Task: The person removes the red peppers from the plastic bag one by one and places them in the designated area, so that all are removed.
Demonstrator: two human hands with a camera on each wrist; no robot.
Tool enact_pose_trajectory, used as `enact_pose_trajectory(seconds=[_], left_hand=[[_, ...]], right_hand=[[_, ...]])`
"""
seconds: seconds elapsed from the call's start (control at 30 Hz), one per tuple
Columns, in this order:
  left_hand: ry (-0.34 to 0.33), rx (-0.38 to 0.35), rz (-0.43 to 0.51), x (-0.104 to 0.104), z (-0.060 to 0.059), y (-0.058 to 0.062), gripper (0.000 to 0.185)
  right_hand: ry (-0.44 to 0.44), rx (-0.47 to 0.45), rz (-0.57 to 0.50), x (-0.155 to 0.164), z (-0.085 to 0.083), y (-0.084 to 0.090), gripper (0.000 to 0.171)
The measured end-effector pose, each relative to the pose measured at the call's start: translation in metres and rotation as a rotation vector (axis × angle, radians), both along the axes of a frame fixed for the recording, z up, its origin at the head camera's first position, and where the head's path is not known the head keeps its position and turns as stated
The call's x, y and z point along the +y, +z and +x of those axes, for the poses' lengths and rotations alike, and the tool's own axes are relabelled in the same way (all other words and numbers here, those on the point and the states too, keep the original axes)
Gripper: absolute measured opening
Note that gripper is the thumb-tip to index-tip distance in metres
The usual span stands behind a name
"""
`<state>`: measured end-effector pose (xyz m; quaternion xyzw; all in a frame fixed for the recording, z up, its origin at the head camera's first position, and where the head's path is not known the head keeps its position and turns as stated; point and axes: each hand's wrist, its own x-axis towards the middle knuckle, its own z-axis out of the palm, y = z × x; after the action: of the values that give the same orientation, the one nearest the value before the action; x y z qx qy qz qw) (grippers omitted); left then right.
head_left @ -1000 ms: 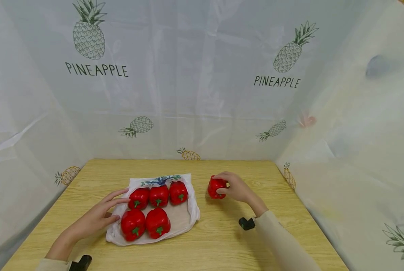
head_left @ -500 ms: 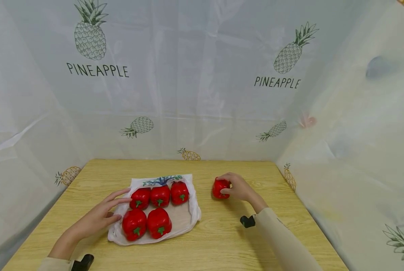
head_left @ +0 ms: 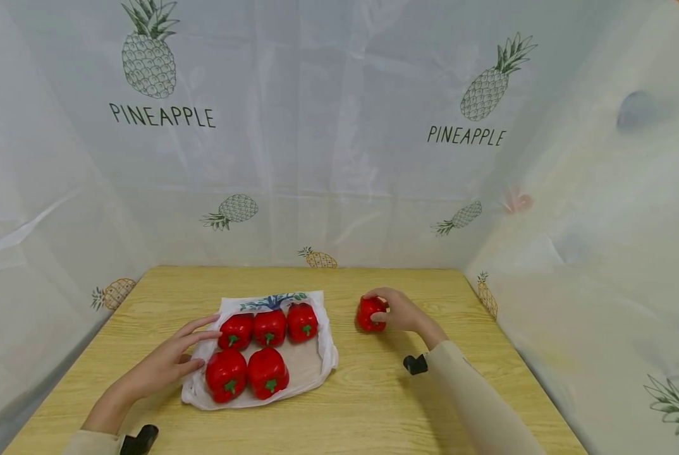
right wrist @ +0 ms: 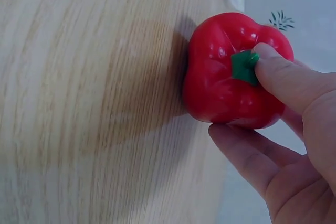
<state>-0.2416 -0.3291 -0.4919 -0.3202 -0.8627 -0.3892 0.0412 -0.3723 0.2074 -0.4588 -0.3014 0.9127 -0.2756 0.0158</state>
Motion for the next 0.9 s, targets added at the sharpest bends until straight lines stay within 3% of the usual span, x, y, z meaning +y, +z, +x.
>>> enact_pose_trajectory(seconds=[0.27, 0.67, 0.9], left_hand=[[-0.003, 0.023, -0.009, -0.002, 0.0, -0.003, 0.057], [0.014, 0.018, -0.004, 0.001, 0.001, 0.002, 0.055], [-0.009, 0.044, 0.01, -0.001, 0.001, 0.002, 0.053]], right_hand=[[0.027, -0.029, 0.0, -0.002, -0.002, 0.002, 0.046], [0.036, -0.068, 0.01, 0.002, -0.002, 0.01, 0.051], [0.043, -0.015, 0.004, -0.003, 0.001, 0.021, 0.056]])
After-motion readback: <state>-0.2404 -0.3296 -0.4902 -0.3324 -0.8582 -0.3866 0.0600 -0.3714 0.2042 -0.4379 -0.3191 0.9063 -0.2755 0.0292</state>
